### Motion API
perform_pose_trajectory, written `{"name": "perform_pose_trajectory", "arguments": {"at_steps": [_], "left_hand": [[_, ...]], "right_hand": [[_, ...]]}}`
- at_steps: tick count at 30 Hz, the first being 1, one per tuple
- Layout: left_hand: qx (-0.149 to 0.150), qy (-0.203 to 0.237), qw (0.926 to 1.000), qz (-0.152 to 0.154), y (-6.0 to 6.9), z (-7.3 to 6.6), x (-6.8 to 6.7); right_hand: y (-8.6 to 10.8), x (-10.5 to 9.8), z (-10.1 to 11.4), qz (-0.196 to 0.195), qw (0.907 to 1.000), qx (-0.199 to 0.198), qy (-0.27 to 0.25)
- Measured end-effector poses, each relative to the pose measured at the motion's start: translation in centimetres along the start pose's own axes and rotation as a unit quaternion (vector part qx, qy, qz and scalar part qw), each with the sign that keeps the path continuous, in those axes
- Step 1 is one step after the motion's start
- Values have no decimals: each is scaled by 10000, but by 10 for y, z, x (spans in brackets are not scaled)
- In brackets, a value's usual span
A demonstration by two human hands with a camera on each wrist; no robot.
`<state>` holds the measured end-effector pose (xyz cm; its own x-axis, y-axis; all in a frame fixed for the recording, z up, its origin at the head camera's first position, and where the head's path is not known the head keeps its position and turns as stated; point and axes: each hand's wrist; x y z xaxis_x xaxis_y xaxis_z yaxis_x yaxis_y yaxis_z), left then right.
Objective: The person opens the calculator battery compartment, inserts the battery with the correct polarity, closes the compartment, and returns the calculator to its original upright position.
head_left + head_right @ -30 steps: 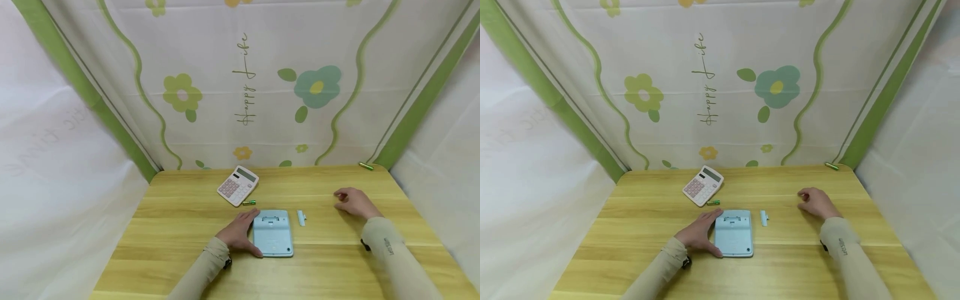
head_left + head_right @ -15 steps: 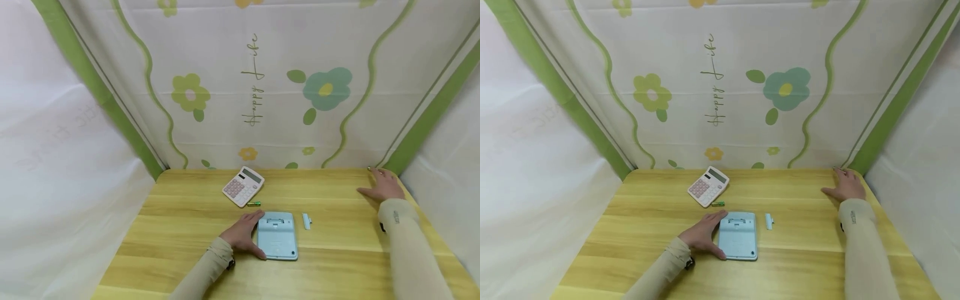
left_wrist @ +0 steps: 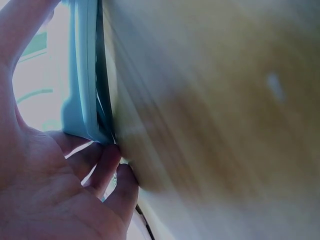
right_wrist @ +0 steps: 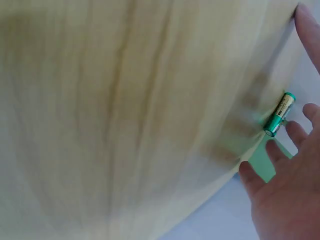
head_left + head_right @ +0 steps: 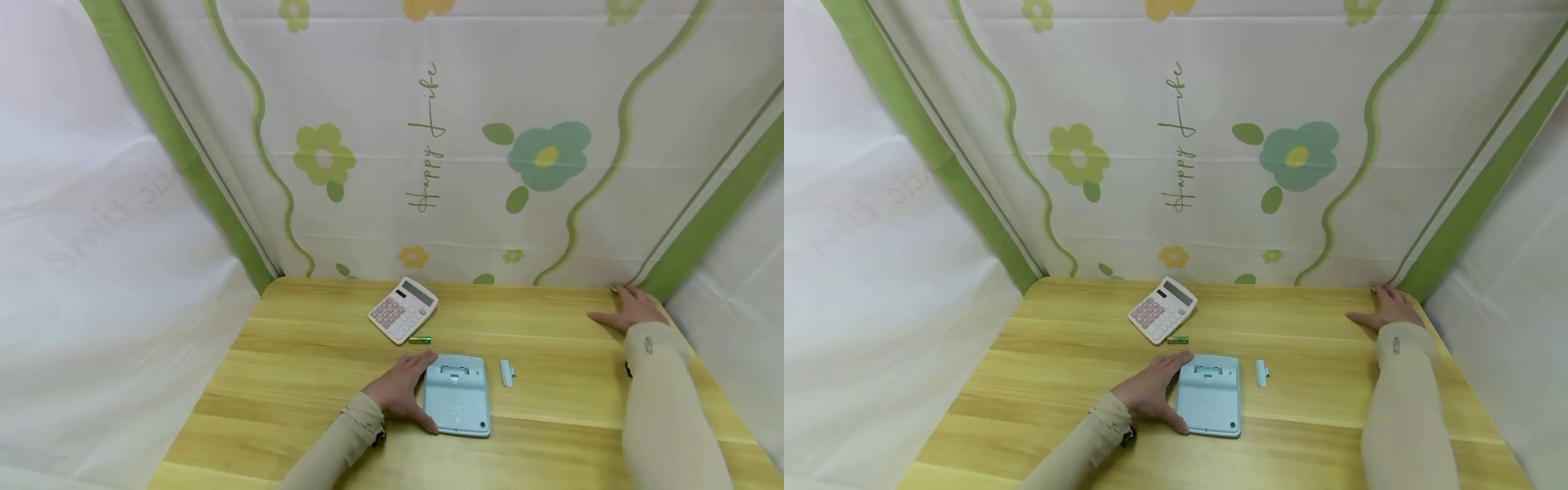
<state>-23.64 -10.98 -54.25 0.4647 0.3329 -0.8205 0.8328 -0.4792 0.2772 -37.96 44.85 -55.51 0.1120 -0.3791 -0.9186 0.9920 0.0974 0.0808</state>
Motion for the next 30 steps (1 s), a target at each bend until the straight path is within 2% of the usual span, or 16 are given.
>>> {"name": "perform_pose_trajectory", "arguments": {"at_steps": [7,14,17,21,23,27,30], "left_hand": [[21,-9,10000,15,2,-2,-1],[1,-35,10000,38,0,-2,-1],[-11,-32,10000,35,0,-2,-1],[-1,-38,10000,21,0,-2,-1],[19,-48,10000,5,1,-2,-1],[60,-85,9999,-24,1,-3,-1],[81,-98,9999,-57,2,-4,-2]], "right_hand": [[2,-2,5,229,9995,81,216],[3,-3,8,165,9986,-233,434],[8,-7,12,-99,9964,-457,707],[16,-10,19,-548,9888,-1016,947],[20,-11,21,-636,9848,-1261,1011],[27,-13,27,-504,9822,-1439,1096],[33,-12,32,-235,9860,-1396,878]]}}
Point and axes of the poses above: each hand's wrist, its own y-axis away from the middle knuckle, its own x-axis out of the palm, z = x × y, and after that the axes turned 4 degrees about -x, right-handed
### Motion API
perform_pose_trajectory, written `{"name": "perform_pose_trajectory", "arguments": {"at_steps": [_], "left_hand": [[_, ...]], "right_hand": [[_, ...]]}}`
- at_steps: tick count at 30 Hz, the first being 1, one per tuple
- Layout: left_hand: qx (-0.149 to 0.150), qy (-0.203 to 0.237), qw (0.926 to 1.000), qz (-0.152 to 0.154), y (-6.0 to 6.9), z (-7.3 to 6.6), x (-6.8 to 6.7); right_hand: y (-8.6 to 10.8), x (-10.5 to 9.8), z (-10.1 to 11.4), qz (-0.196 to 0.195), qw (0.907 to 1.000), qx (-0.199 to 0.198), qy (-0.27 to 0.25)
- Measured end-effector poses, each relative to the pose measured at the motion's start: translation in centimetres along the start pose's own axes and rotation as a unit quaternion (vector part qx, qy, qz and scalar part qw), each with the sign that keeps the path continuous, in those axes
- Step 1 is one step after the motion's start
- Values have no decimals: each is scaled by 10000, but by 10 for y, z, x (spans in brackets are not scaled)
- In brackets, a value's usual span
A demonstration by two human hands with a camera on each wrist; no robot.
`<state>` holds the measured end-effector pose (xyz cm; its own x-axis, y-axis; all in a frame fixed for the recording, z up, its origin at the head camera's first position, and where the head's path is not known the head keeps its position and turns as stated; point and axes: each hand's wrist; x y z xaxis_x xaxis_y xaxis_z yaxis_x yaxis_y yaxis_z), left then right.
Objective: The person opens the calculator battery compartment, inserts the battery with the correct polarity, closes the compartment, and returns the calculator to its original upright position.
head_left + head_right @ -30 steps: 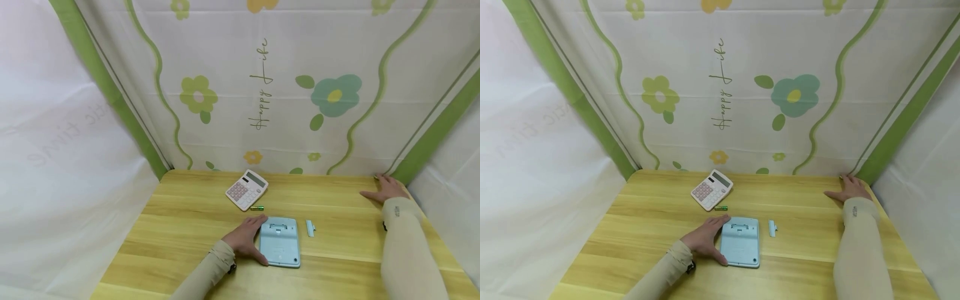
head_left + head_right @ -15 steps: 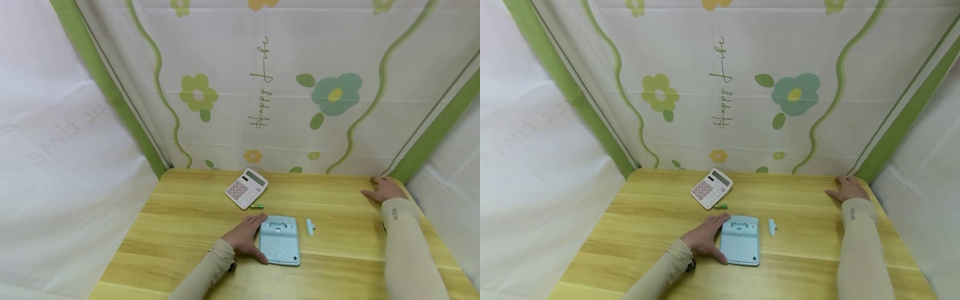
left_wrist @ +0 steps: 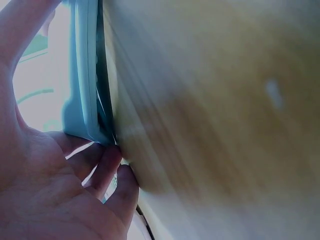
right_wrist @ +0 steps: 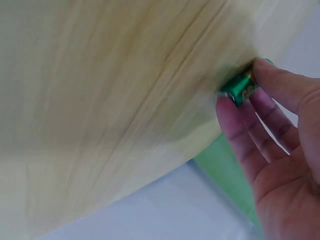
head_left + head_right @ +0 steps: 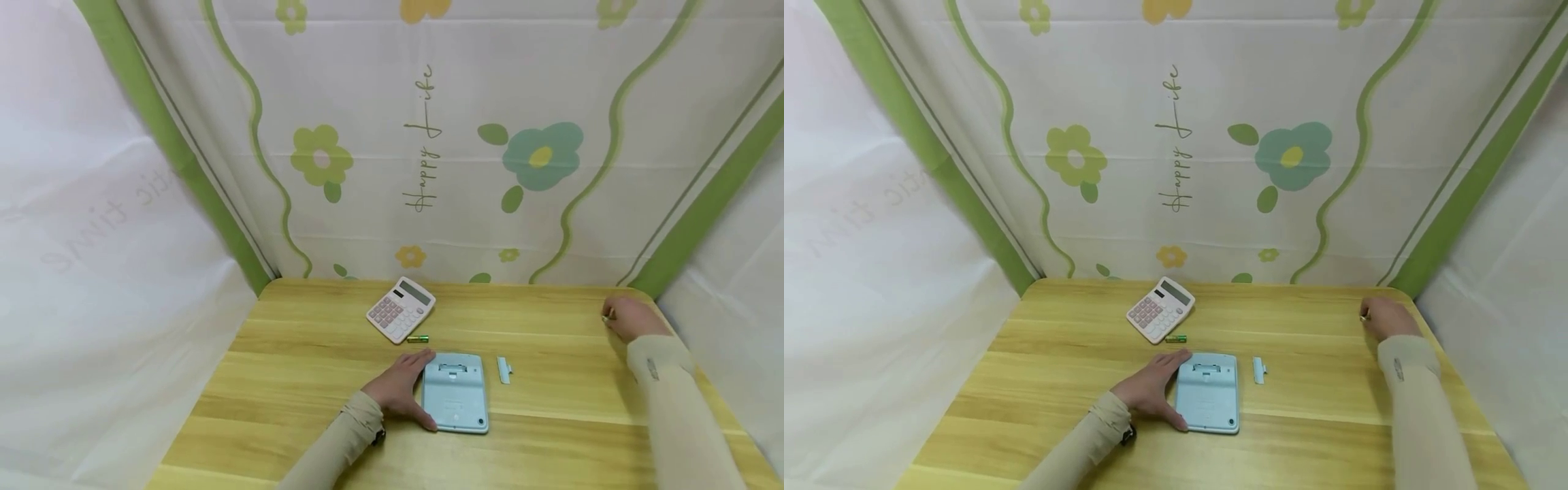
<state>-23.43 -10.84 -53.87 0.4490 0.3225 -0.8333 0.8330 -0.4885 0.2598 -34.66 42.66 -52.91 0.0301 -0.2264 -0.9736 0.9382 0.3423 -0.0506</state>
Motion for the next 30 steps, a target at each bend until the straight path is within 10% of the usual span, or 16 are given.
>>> {"name": "perform_pose_trajectory", "arguments": {"at_steps": [12,30], "left_hand": [[-56,52,10000,61,-2,2,2],[-26,-6,10000,64,0,0,0]], "right_hand": [[18,6,45,25,9928,-94,-1191],[38,-37,169,-1532,9488,-1138,-2517]]}}
Point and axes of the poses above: each hand's wrist, its own y-axis away from the middle knuckle, its own x-axis out of the palm, z = x × y, and after that the axes turned 4 degrees about -x, right-handed
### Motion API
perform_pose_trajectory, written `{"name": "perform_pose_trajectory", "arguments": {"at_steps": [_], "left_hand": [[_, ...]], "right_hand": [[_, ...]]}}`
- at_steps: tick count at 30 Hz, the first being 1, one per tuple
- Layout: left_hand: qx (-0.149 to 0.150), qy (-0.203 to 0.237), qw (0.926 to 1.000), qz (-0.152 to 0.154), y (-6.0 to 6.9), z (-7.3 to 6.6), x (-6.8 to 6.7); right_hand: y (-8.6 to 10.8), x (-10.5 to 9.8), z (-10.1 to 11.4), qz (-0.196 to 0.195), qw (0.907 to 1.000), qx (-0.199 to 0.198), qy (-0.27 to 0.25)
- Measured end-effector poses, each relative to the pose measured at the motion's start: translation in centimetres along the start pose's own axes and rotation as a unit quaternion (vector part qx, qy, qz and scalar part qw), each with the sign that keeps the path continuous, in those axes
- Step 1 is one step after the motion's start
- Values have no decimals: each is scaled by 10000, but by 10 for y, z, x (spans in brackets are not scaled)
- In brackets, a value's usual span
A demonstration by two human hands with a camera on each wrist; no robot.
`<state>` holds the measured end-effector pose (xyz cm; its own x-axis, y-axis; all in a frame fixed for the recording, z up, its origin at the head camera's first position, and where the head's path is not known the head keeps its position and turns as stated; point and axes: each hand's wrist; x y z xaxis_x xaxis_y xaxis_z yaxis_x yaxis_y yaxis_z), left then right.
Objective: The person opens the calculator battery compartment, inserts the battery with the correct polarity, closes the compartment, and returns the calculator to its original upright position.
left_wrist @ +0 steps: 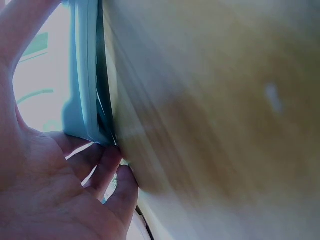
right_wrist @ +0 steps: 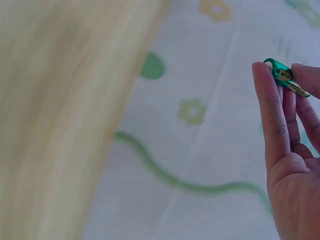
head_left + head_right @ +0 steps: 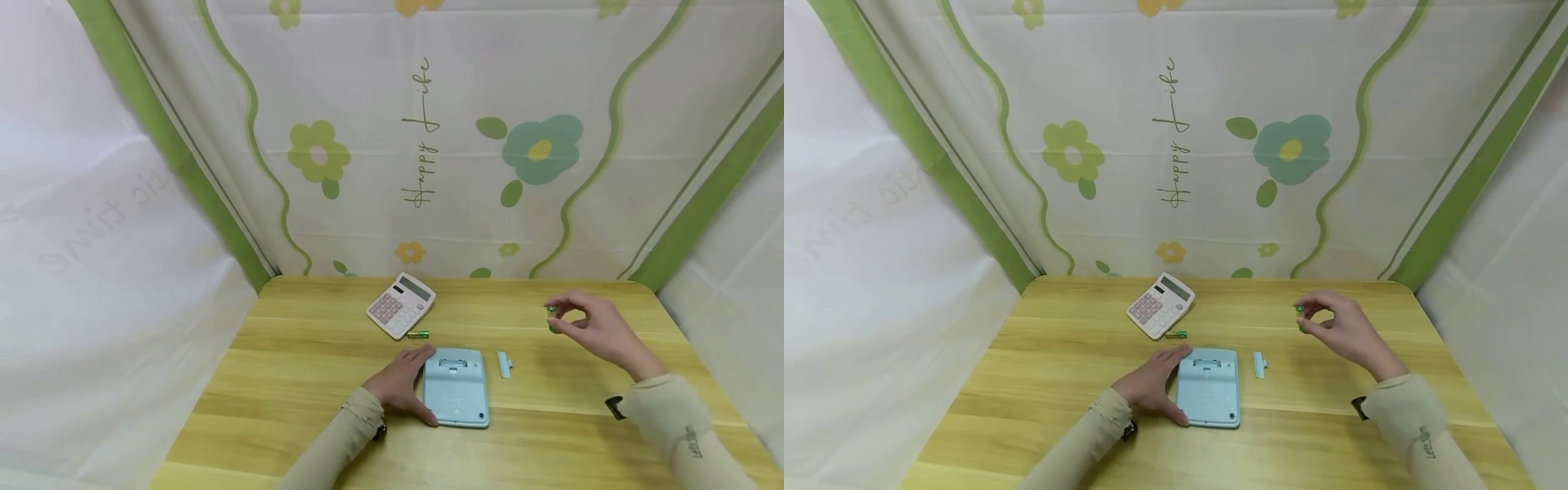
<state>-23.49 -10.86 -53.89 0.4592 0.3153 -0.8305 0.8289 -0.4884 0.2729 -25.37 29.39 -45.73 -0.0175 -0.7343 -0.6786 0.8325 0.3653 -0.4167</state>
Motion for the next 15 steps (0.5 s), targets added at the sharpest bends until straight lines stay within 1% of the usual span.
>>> {"name": "perform_pose_trajectory", "arguments": {"at_steps": [2,5,10,15], "left_hand": [[19,-23,10000,-17,0,0,-1],[25,16,10000,-8,0,0,-1],[8,58,10000,25,0,-1,-1],[-10,38,10000,11,2,-1,-1]], "right_hand": [[-3,3,11,-83,9998,-199,4],[-6,6,21,-206,9986,-488,-34],[-7,10,31,-263,9945,-995,-180],[-7,11,39,-247,9898,-1364,-326]]}}
Point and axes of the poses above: each hand's wrist, its own y-axis away from the middle knuckle, its own x-axis out of the palm, z = x × y, and after that the axes turned 4 degrees about -x, right-handed
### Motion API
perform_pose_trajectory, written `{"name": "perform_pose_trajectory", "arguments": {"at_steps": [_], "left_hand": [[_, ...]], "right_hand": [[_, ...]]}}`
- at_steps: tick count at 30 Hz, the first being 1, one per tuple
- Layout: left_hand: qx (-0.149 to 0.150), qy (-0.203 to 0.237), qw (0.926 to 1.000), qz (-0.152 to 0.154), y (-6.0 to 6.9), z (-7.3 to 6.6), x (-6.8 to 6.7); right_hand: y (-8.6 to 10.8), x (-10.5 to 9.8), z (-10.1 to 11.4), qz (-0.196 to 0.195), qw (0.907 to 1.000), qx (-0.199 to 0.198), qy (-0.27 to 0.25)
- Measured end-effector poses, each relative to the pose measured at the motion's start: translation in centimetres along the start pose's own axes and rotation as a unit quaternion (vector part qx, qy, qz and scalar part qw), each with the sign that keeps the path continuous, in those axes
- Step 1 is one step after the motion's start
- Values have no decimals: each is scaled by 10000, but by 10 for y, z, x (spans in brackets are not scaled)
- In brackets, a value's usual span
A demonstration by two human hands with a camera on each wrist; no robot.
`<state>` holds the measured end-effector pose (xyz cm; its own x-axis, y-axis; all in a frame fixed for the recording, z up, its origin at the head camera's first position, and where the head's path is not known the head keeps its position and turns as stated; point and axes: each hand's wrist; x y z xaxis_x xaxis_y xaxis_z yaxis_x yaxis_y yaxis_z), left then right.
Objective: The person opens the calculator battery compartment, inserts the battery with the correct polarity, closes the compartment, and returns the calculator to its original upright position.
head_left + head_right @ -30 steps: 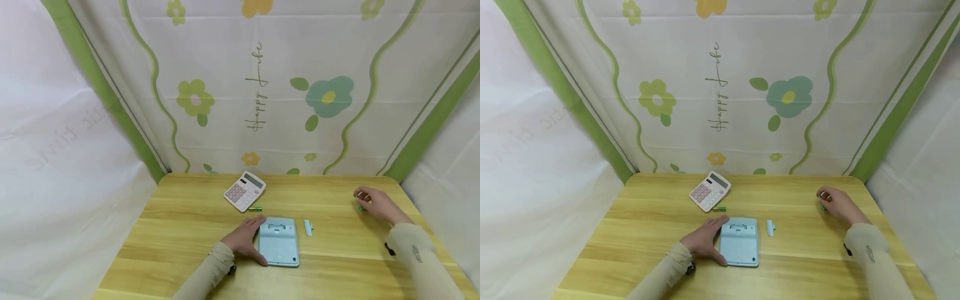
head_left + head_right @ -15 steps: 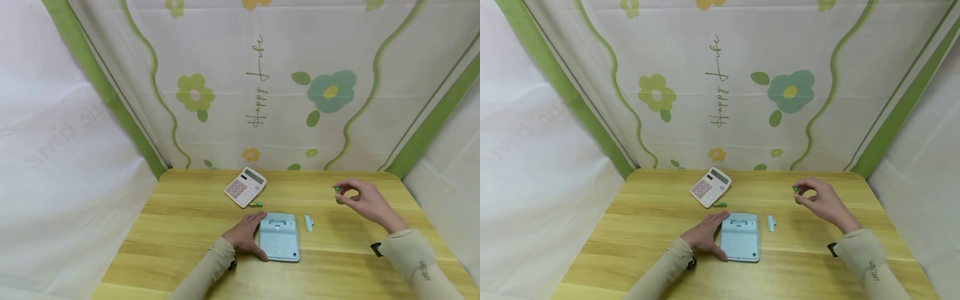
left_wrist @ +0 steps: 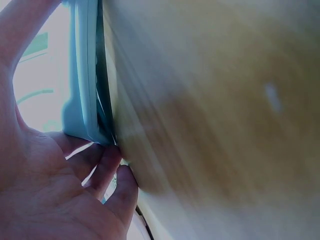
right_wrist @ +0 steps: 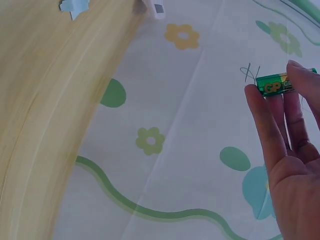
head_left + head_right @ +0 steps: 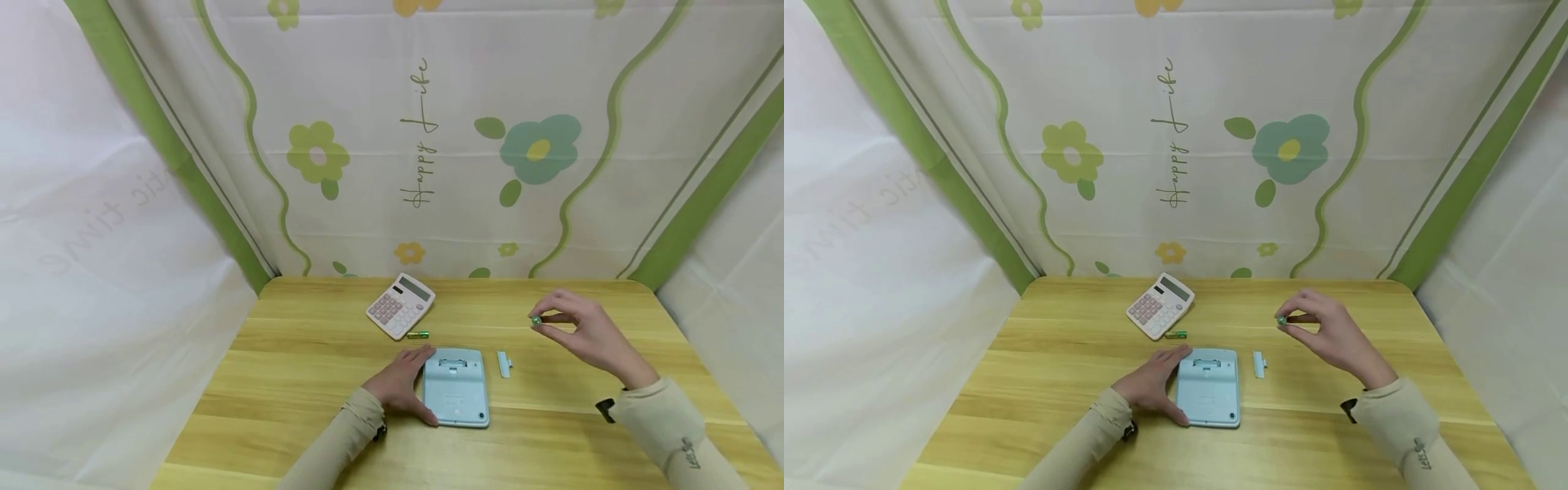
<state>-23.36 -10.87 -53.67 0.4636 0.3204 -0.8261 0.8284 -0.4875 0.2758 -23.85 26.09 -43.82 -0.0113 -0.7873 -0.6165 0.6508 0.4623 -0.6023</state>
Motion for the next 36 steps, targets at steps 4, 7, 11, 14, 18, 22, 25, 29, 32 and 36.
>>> {"name": "perform_pose_trajectory", "arguments": {"at_steps": [4,7,11,14,18,22,25,29,32,36], "left_hand": [[2,-1,10000,-29,0,-1,0],[7,36,10000,-39,0,-1,-1],[-1,71,9999,-75,-2,-1,-2],[-34,81,9999,-81,-3,0,-2],[-60,112,9999,-28,-2,1,1],[-58,117,9999,-4,1,0,1],[-47,108,9999,-14,3,-1,-1],[-13,59,10000,-54,4,-3,-2],[4,24,10000,-76,4,-3,-3],[0,24,10000,-59,4,-3,-2]], "right_hand": [[-2,-1,4,10,9998,-185,-43],[-3,-1,6,23,9997,-253,-65],[-8,-3,7,65,9994,-299,-167],[-10,-3,9,81,9990,-277,-335],[-8,-2,12,24,9988,-133,-477],[-5,-1,13,5,9987,275,-418],[-3,-1,13,62,9964,756,-375],[-3,-3,13,133,9910,1216,-550],[-3,-4,12,144,9876,1354,-780],[-2,-4,11,142,9858,1395,-919]]}}
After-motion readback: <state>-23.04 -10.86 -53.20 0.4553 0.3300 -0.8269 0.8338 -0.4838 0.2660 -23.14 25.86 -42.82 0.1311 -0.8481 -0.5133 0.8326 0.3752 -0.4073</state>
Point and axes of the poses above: each hand's wrist, its own y-axis away from the middle knuckle, its own x-axis out of the palm, z = x × y, and after that the axes turned 4 degrees about -x, right-handed
